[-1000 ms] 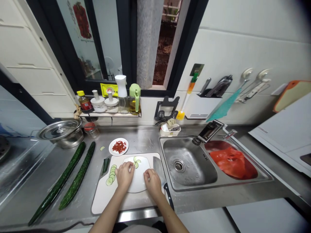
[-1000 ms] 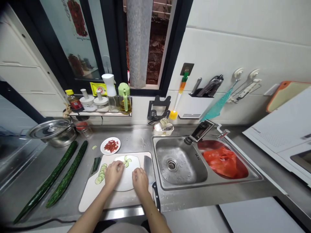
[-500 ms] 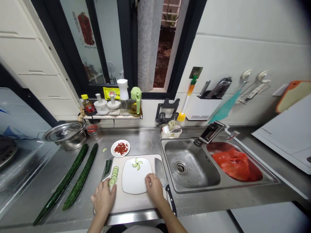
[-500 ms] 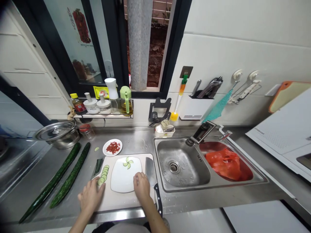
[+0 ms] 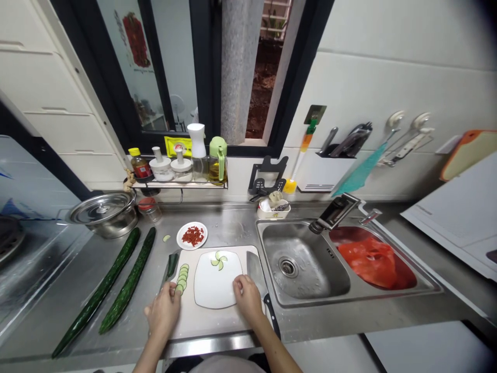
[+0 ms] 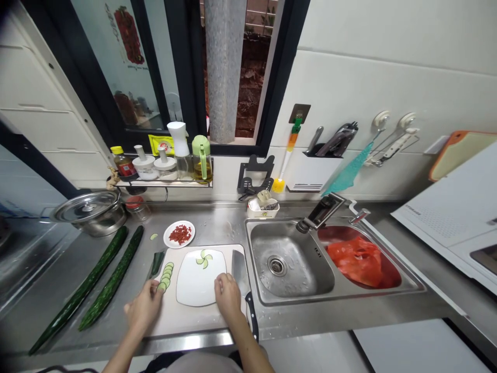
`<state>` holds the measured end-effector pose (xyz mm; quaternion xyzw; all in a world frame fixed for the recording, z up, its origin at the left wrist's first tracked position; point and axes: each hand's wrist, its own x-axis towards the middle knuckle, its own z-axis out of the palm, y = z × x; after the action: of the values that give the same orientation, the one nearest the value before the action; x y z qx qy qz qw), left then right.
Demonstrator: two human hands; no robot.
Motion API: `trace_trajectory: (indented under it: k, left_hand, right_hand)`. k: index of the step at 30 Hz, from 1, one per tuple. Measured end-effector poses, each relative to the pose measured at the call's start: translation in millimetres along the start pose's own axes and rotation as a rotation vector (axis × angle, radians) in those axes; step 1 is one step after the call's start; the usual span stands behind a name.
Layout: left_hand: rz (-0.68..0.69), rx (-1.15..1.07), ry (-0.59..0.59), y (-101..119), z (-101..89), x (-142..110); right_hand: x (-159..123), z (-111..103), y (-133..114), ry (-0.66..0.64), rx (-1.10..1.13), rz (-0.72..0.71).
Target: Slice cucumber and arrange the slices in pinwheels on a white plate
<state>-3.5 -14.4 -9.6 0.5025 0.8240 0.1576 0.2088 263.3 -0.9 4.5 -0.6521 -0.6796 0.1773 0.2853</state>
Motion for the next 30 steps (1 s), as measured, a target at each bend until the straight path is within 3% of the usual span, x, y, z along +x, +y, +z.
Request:
trace_trajectory:
  k: [3, 6, 9, 12, 16, 19, 24, 30]
  left_hand:
    - [-0.033, -0.171, 0.02, -2, 0.3, 1]
    - [-0.005, -0.511, 0.037, 10, -3.3, 7]
    - [0.112, -0.897, -0.019, 39, -14.9, 11]
    - [0.185, -1.033, -0.078, 78, -33.2, 9]
    - [0.285, -1.097, -0.128, 117, -55.0, -1]
    - [0.329, -1.113, -0.168, 130, -62.8, -9]
    - [0.364, -1.076, -0.231, 132, -63.8, -14]
    - [0.402, -0.918, -0.182, 127, -58.9, -15]
  right_hand:
    - [0, -1, 2, -0.003, 0.015, 0.012]
    - [3, -3, 0, 0.005, 0.057, 0.01]
    - [15, -10, -11, 0.02, 0.148, -0.012]
    - [33, -21, -32, 0.036, 0.283, -0.031]
    - [55, -40, -64, -0.002, 0.585, -0.022]
    - [64, -52, -82, -0.057, 0.672, -0.04]
    - [65, -55, -94, -0.11, 0.642, -0.144]
    - [64, -47, -91, -0.071, 0.632, -0.181]
